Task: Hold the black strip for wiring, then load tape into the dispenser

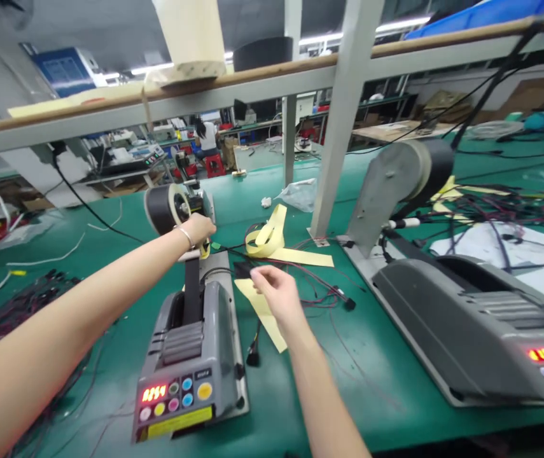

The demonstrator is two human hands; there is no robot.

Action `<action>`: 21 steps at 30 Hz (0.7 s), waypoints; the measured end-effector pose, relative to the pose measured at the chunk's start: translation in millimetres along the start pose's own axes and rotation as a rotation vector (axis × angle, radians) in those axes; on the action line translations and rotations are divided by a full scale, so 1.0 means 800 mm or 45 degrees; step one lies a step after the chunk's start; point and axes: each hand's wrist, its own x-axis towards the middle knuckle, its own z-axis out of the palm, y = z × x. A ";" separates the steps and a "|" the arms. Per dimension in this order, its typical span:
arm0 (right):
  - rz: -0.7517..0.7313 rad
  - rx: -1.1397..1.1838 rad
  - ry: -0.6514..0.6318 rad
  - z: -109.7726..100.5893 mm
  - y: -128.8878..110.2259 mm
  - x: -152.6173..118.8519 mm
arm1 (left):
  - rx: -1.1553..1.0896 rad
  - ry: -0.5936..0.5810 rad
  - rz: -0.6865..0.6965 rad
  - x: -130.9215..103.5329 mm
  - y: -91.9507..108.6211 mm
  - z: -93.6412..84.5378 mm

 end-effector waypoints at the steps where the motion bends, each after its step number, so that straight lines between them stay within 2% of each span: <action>1: 0.017 0.036 -0.015 0.010 0.013 0.029 | 0.013 -0.016 0.000 0.000 0.000 -0.002; 4: 0.049 0.106 -0.067 0.043 0.046 0.090 | 0.036 -0.076 -0.011 0.002 0.002 -0.006; 7: 0.056 0.139 -0.109 0.065 0.068 0.121 | 0.061 -0.133 -0.016 0.006 0.003 -0.009; 13: -0.021 0.071 -0.209 0.072 0.082 0.147 | 0.118 -0.293 -0.022 0.023 0.001 -0.017; 18: -0.124 -0.039 -0.303 0.073 0.081 0.158 | 0.131 -0.339 0.020 0.035 -0.002 -0.024; 21: -0.149 -0.120 -0.351 0.086 0.081 0.161 | 0.118 -0.344 0.031 0.038 -0.005 -0.025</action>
